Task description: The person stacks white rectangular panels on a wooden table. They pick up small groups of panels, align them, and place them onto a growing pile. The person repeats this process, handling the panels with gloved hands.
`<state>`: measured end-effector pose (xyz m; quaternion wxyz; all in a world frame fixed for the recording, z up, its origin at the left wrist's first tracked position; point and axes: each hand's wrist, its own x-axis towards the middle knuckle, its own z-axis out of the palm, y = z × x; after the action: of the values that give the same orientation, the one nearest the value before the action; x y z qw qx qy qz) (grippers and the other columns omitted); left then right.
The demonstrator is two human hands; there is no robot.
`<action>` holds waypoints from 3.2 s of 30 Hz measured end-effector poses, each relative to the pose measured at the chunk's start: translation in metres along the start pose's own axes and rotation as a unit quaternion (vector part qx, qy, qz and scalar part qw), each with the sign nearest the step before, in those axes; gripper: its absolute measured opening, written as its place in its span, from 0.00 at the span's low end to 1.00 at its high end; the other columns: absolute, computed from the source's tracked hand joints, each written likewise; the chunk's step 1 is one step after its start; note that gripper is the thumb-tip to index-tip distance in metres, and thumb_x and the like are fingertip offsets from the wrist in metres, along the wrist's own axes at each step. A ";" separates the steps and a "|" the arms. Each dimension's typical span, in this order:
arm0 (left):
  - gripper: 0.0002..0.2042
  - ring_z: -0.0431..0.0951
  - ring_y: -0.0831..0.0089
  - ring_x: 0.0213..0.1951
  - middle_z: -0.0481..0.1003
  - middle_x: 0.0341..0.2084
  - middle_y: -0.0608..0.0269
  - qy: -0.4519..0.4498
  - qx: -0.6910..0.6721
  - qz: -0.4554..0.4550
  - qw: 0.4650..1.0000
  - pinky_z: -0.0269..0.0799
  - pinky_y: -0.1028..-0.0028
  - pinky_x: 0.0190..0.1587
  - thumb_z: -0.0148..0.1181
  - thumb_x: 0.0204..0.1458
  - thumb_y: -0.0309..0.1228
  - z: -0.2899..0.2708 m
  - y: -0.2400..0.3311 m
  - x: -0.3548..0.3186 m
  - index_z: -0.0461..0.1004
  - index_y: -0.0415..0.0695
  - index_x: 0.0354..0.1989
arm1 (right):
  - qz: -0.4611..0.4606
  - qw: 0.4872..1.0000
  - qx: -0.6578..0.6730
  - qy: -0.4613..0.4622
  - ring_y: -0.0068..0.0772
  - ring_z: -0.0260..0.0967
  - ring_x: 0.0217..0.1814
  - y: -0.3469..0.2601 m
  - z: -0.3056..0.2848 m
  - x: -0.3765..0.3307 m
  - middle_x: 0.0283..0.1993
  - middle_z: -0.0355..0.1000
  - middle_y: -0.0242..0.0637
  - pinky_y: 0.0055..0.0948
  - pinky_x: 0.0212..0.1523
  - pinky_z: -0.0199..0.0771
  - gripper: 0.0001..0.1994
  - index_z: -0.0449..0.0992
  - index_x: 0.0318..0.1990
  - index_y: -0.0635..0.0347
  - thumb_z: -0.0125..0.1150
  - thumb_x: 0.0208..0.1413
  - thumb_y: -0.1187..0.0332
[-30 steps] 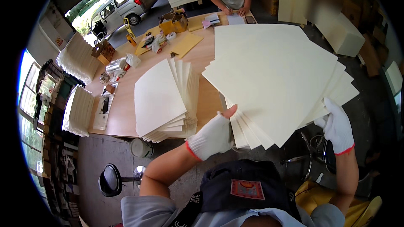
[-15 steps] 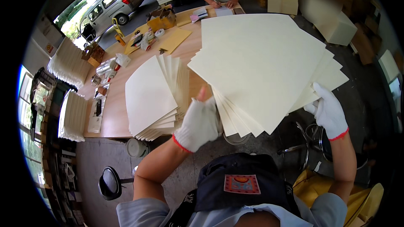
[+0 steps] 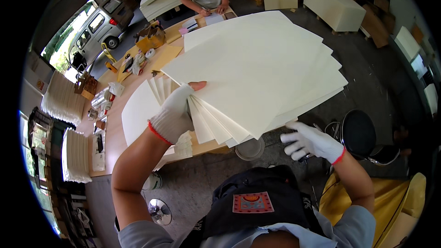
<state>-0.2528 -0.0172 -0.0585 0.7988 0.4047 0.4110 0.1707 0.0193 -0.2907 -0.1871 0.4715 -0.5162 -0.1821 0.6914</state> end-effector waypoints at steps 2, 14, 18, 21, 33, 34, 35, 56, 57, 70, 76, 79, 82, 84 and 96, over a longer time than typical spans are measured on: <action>0.22 0.85 0.56 0.48 0.80 0.48 0.49 -0.004 0.012 0.043 0.999 0.83 0.55 0.53 0.65 0.60 0.34 -0.005 0.005 0.002 0.69 0.40 0.60 | -0.081 0.994 0.076 0.016 0.45 0.78 0.45 0.006 0.008 0.011 0.55 0.75 0.51 0.42 0.41 0.83 0.31 0.68 0.66 0.62 0.53 0.72 0.43; 0.16 0.84 0.59 0.46 0.79 0.48 0.53 0.034 -0.112 0.220 0.968 0.83 0.60 0.51 0.61 0.63 0.30 -0.062 0.016 -0.026 0.72 0.38 0.57 | -0.166 0.982 0.087 0.003 0.33 0.76 0.34 -0.093 0.066 0.040 0.39 0.77 0.40 0.29 0.33 0.77 0.24 0.70 0.62 0.64 0.49 0.76 0.51; 0.15 0.83 0.60 0.50 0.80 0.50 0.54 0.083 -0.145 0.272 0.948 0.80 0.61 0.55 0.60 0.65 0.33 -0.109 0.017 -0.055 0.74 0.38 0.56 | -0.001 0.970 -0.198 -0.143 0.31 0.81 0.37 -0.092 0.077 0.044 0.40 0.82 0.43 0.29 0.37 0.83 0.28 0.78 0.59 0.65 0.49 0.75 0.46; 0.18 0.81 0.60 0.53 0.79 0.52 0.53 0.063 -0.171 0.361 0.914 0.77 0.61 0.58 0.57 0.67 0.37 -0.125 0.004 -0.086 0.74 0.36 0.58 | -0.039 0.945 -0.274 -0.176 0.29 0.81 0.40 -0.076 0.126 0.045 0.44 0.83 0.42 0.28 0.38 0.83 0.23 0.81 0.56 0.64 0.55 0.74 0.52; 0.12 0.80 0.66 0.51 0.79 0.49 0.60 0.331 -0.295 0.390 0.807 0.82 0.64 0.54 0.61 0.65 0.29 -0.301 -0.169 -0.018 0.76 0.40 0.54 | 0.031 0.868 -0.418 -0.267 0.22 0.80 0.46 -0.026 0.194 0.085 0.50 0.83 0.34 0.25 0.50 0.81 0.23 0.81 0.59 0.58 0.53 0.74 0.49; 0.11 0.81 0.67 0.49 0.79 0.48 0.62 0.351 -0.322 0.367 0.799 0.83 0.66 0.52 0.64 0.63 0.27 -0.317 -0.190 -0.004 0.76 0.41 0.52 | 0.030 0.867 -0.419 -0.267 0.23 0.81 0.46 -0.024 0.196 0.085 0.50 0.83 0.34 0.25 0.49 0.82 0.23 0.81 0.59 0.58 0.53 0.74 0.49; 0.11 0.81 0.68 0.49 0.79 0.48 0.63 0.352 -0.351 0.337 0.800 0.84 0.68 0.51 0.65 0.62 0.25 -0.317 -0.189 0.003 0.76 0.42 0.51 | 0.029 0.872 -0.414 -0.260 0.23 0.81 0.46 -0.022 0.192 0.086 0.50 0.83 0.35 0.25 0.49 0.82 0.23 0.81 0.59 0.58 0.53 0.74 0.49; 0.32 0.62 0.47 0.69 0.61 0.69 0.52 0.383 0.005 0.297 0.875 0.65 0.53 0.69 0.73 0.54 0.32 -0.214 -0.221 -0.079 0.66 0.44 0.66 | -0.302 0.761 -0.572 0.048 0.34 0.79 0.51 -0.071 0.103 0.011 0.51 0.81 0.39 0.33 0.54 0.78 0.22 0.76 0.61 0.55 0.63 0.65 0.54; 0.34 0.60 0.45 0.71 0.59 0.71 0.50 0.355 0.097 0.318 0.874 0.64 0.52 0.70 0.74 0.53 0.33 -0.189 -0.214 -0.079 0.65 0.44 0.68 | -0.358 0.701 -0.601 0.136 0.36 0.78 0.53 -0.085 0.089 0.002 0.53 0.80 0.40 0.34 0.56 0.77 0.25 0.74 0.63 0.54 0.64 0.64 0.53; 0.26 0.73 0.46 0.61 0.73 0.62 0.48 0.109 0.687 0.461 0.550 0.75 0.58 0.57 0.77 0.47 0.34 -0.046 -0.033 0.006 0.77 0.46 0.57 | -0.136 0.601 -0.699 0.363 0.51 0.79 0.51 -0.191 -0.032 0.000 0.47 0.81 0.46 0.45 0.51 0.77 0.28 0.79 0.57 0.55 0.65 0.53 0.46; 0.20 0.81 0.56 0.45 0.78 0.55 0.61 0.097 0.693 0.333 0.631 0.77 0.62 0.46 0.69 0.55 0.29 -0.027 0.005 0.012 0.77 0.45 0.58 | -0.184 0.550 -0.733 0.356 0.43 0.79 0.35 -0.198 -0.055 0.014 0.26 0.79 0.36 0.43 0.39 0.76 0.17 0.81 0.36 0.53 0.66 0.52 0.49; 0.21 0.82 0.58 0.44 0.78 0.55 0.61 0.087 0.689 0.343 0.632 0.78 0.64 0.46 0.69 0.55 0.29 -0.039 0.010 0.023 0.77 0.46 0.59 | -0.125 0.566 -0.746 0.328 0.40 0.78 0.30 -0.211 -0.040 0.007 0.22 0.77 0.34 0.41 0.36 0.75 0.16 0.80 0.33 0.54 0.66 0.52 0.50; 0.24 0.82 0.59 0.45 0.79 0.54 0.56 0.080 0.678 0.354 0.639 0.78 0.64 0.48 0.72 0.53 0.31 -0.042 0.015 0.026 0.76 0.47 0.60 | -0.139 0.565 -0.749 0.318 0.38 0.77 0.26 -0.218 -0.055 0.012 0.20 0.76 0.33 0.40 0.34 0.74 0.16 0.80 0.29 0.54 0.66 0.51 0.50; 0.26 0.82 0.60 0.45 0.79 0.52 0.53 0.113 0.691 0.358 0.618 0.78 0.64 0.48 0.74 0.51 0.33 -0.039 0.018 0.024 0.75 0.46 0.59 | -0.141 0.569 -0.749 0.308 0.37 0.76 0.25 -0.221 -0.060 0.016 0.20 0.76 0.33 0.39 0.33 0.73 0.16 0.80 0.27 0.55 0.67 0.50 0.51; 0.27 0.84 0.58 0.34 0.82 0.26 0.60 0.147 0.735 0.273 0.603 0.75 0.60 0.39 0.78 0.48 0.40 -0.030 0.027 0.020 0.74 0.49 0.56 | -0.089 0.618 -0.739 0.253 0.31 0.79 0.26 -0.245 -0.056 0.021 0.25 0.81 0.33 0.34 0.31 0.76 0.14 0.82 0.26 0.56 0.73 0.45 0.54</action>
<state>-0.2630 0.0265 -0.0570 0.0778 0.9182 0.3804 0.0783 0.1818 -0.1659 -0.0398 0.0174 -0.8264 -0.5498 0.1204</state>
